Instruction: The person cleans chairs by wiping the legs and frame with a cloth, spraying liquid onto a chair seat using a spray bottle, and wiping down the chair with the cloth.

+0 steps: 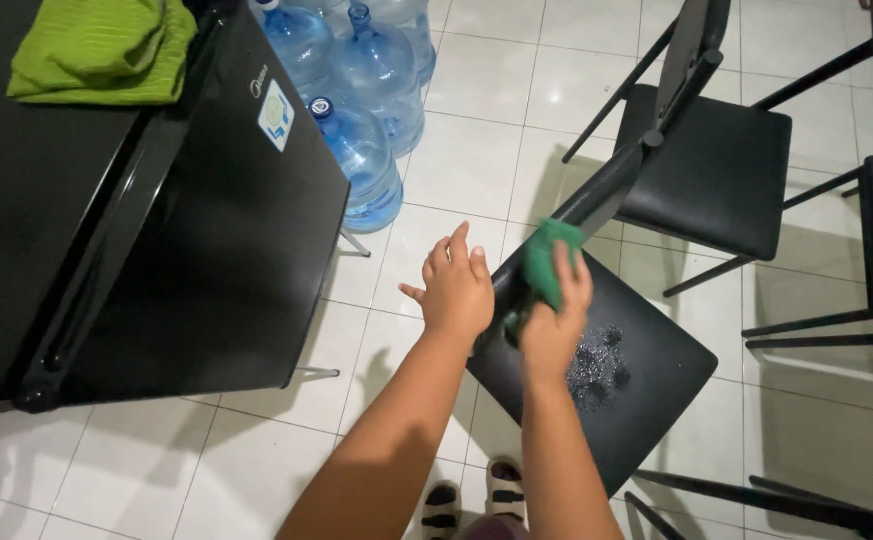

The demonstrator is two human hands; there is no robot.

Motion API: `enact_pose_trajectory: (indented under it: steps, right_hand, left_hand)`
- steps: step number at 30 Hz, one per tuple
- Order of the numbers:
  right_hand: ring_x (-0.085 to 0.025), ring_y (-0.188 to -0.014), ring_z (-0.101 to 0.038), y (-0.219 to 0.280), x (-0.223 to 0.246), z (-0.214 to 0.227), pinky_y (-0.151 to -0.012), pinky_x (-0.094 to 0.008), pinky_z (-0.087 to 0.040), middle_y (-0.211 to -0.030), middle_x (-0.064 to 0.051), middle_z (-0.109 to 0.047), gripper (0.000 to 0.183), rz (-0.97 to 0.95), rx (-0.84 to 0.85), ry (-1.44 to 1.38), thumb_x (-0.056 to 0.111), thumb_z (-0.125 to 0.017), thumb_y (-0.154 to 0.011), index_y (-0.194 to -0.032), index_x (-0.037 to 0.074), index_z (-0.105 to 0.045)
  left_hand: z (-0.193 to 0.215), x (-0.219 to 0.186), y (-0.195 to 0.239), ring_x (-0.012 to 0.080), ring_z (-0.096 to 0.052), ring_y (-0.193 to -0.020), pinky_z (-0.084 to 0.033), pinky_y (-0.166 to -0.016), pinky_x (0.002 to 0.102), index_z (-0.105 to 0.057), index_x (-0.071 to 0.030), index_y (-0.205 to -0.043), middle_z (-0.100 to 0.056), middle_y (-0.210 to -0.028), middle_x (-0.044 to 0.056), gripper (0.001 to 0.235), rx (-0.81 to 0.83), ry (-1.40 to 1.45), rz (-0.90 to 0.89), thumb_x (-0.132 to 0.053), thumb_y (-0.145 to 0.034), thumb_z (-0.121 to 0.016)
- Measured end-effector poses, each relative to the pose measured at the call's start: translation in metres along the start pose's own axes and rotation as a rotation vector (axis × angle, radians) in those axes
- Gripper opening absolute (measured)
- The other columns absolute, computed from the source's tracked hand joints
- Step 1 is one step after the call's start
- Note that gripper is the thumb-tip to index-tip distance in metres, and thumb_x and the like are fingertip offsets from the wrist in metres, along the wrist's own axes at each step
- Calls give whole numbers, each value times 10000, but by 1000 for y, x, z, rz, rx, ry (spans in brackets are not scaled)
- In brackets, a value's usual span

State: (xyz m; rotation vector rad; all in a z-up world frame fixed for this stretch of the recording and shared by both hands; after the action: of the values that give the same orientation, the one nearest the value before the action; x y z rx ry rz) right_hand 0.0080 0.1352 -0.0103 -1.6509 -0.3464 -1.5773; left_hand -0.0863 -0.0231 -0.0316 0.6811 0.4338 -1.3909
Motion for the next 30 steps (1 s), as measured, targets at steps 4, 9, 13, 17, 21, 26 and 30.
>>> enact_pose_trajectory:
  steps: [4, 9, 13, 17, 21, 26, 30]
  right_hand:
    - [-484, -1451, -360, 29, -2, -29, -1225, -524, -277, -1590, -246, -351, 746, 215, 47, 311, -167, -482, -681, -1349, 102, -676]
    - [-507, -1455, -353, 100, -118, -30, -1215, -560, -276, -1601, -278, -321, 712, 202, 45, 220, -118, -518, -752, -1440, 66, -518]
    - [-485, -1403, -425, 133, -185, -29, -1169, -486, -339, -1566, -300, -386, 696, 94, 124, 258, -123, -517, -752, -1430, 36, -502]
    - [-378, -1343, -548, 130, -199, -22, -1123, -402, -412, -1442, -240, -555, 716, -116, 159, 126, -188, -435, -742, -1421, 16, -533]
    - [-373, -1197, -614, 93, -186, -1, -960, -398, -539, -1399, -246, -618, 646, -719, -189, -491, -172, -364, -881, -1424, 65, -622]
    - [-379, -1479, -423, 8, -18, 1, -1194, -413, -365, -1627, -221, -373, 737, 3, 37, -52, -212, -404, -810, -1482, 48, -560]
    - [-480, -1483, -353, 30, 0, -34, -1222, -480, -277, -1629, -273, -323, 764, 199, 75, 330, -164, -483, -691, -1402, 71, -630]
  left_hand:
    - [-2, 1, 1, 344, -288, -1488, -47, -1102, 830, -338, -285, -1540, -350, -1582, 79, 516, 29, 19, 13, -386, -1034, -364]
    - [1, -2, -2, 346, -292, -1483, -42, -1107, 825, -339, -284, -1539, -346, -1580, 89, 512, 29, -2, -4, -381, -1037, -361]
    - [2, -2, 0, 344, -289, -1489, -44, -1108, 822, -337, -280, -1542, -345, -1579, 100, 514, 25, -13, -5, -384, -1039, -358]
    - [2, -1, -1, 342, -277, -1491, -33, -1107, 820, -335, -276, -1541, -337, -1582, 102, 514, 17, -27, -6, -385, -1039, -350]
    - [2, -3, 0, 338, -283, -1489, -35, -1109, 821, -336, -279, -1540, -341, -1581, 95, 508, 21, -35, -6, -383, -1043, -338]
    - [1, -1, 3, 325, -297, -1489, -36, -1123, 815, -350, -285, -1536, -360, -1575, 65, 510, 30, -10, 10, -385, -1036, -346]
    - [2, -2, 1, 327, -293, -1489, -36, -1117, 814, -349, -288, -1537, -363, -1570, 57, 515, 55, 17, 15, -395, -1033, -357]
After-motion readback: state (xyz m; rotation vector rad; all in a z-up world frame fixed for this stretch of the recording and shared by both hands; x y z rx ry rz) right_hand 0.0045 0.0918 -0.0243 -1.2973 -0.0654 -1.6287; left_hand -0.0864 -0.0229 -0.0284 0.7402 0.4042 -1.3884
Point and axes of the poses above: each hand's wrist, its own y-axis away from the middle knuckle, its own z-axis out of the back of the hand, x = y × z, the point moved 10 cm from there along -y, towards the middle knuckle
